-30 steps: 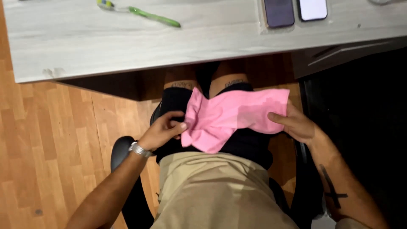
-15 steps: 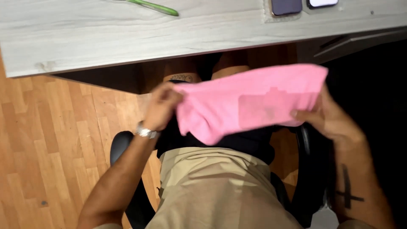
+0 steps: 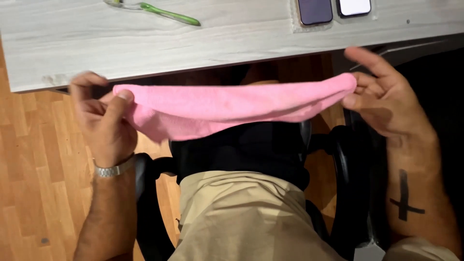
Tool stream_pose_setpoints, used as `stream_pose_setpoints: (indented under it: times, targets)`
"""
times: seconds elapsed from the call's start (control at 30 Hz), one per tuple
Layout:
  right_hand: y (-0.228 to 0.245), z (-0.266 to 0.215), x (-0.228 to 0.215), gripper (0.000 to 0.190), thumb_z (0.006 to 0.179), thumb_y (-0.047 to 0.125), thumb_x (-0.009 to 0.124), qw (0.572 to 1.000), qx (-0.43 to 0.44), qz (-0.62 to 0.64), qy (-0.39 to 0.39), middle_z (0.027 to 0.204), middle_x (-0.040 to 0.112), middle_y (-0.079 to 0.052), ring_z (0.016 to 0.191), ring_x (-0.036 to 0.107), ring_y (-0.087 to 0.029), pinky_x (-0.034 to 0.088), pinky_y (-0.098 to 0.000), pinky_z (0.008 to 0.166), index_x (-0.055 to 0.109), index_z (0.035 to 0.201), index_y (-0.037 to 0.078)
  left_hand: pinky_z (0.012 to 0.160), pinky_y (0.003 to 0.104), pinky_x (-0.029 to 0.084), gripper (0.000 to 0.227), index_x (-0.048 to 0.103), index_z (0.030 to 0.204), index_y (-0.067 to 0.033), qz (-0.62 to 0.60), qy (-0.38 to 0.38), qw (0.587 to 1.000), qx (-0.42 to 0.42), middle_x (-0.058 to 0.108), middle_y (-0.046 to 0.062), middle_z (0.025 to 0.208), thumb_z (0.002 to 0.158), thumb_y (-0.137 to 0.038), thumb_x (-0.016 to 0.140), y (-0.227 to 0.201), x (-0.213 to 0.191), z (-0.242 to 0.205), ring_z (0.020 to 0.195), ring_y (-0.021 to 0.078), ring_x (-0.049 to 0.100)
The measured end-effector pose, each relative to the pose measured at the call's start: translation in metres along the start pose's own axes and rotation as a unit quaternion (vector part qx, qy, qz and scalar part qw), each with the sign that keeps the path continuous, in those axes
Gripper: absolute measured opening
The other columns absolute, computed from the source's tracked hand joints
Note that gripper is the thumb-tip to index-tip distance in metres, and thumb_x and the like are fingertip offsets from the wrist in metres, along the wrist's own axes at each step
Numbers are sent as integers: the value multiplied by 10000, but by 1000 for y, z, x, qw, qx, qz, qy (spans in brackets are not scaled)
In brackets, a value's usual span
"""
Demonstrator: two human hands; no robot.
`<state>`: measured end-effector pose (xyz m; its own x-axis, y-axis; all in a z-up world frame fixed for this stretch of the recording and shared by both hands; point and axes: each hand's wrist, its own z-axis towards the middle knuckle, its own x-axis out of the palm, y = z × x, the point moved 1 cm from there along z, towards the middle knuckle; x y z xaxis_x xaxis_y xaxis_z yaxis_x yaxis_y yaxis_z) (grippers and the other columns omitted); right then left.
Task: Testing and configuring multiple iPhones, including navigating menus and connecting to power
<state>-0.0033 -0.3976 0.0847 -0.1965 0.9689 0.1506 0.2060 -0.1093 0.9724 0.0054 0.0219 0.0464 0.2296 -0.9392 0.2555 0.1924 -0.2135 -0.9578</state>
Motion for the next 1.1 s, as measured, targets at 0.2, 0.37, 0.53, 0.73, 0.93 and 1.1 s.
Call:
stream_pose_setpoints:
  times: [0.2, 0.37, 0.53, 0.73, 0.93, 1.1]
  targets:
    - [43, 4, 18, 469, 811, -35, 623, 905, -86, -416, -5, 1147, 579, -217, 830, 555, -194, 485, -210, 686, 510, 1264, -66, 530, 199, 307, 201, 579, 1084, -39, 148, 105, 976, 123, 542, -5, 774, 979, -209, 605, -23, -22, 12, 622, 48, 416]
    - [58, 11, 9, 244, 1046, -2, 644, 860, -146, -484, -71, 1096, 580, -168, 944, 525, -193, 405, -236, 805, 605, 1273, -82, 718, 274, 445, 306, 598, 1159, 116, 275, 149, 923, 225, 625, 226, 1082, 1049, -164, 545, -45, -20, 22, 923, 259, 596]
    - [64, 9, -1, 164, 1081, 23, 710, 806, -172, -560, -79, 989, 559, -152, 909, 503, -222, 372, -286, 756, 672, 1213, -67, 670, 249, 418, 218, 625, 1151, 128, 312, 145, 911, 228, 620, 189, 990, 1080, -77, 604, -56, -15, 26, 797, 188, 543]
    - [59, 4, -15, 172, 1053, 54, 771, 820, -163, -537, -115, 1001, 563, -133, 877, 508, -181, 381, -255, 732, 666, 1158, -34, 791, 285, 513, 240, 629, 1108, 138, 308, 179, 907, 225, 640, 231, 1037, 994, -59, 707, -63, -22, 36, 935, 259, 628]
    - [57, 2, -33, 173, 1055, 23, 778, 815, -183, -536, -120, 1048, 569, -152, 942, 536, -202, 421, -269, 806, 630, 1093, -59, 675, 270, 453, 210, 669, 1126, 63, 442, 217, 837, 237, 645, 151, 937, 991, -96, 697, -74, -19, 35, 792, 198, 589]
    - [52, 2, -58, 114, 981, 29, 563, 888, -150, -433, -32, 1212, 591, -209, 1050, 589, -242, 443, -252, 829, 487, 1012, -50, 544, 323, 406, 342, 658, 968, 19, 565, 199, 730, 330, 634, 111, 833, 1095, -277, 543, -81, -15, 37, 668, 227, 557]
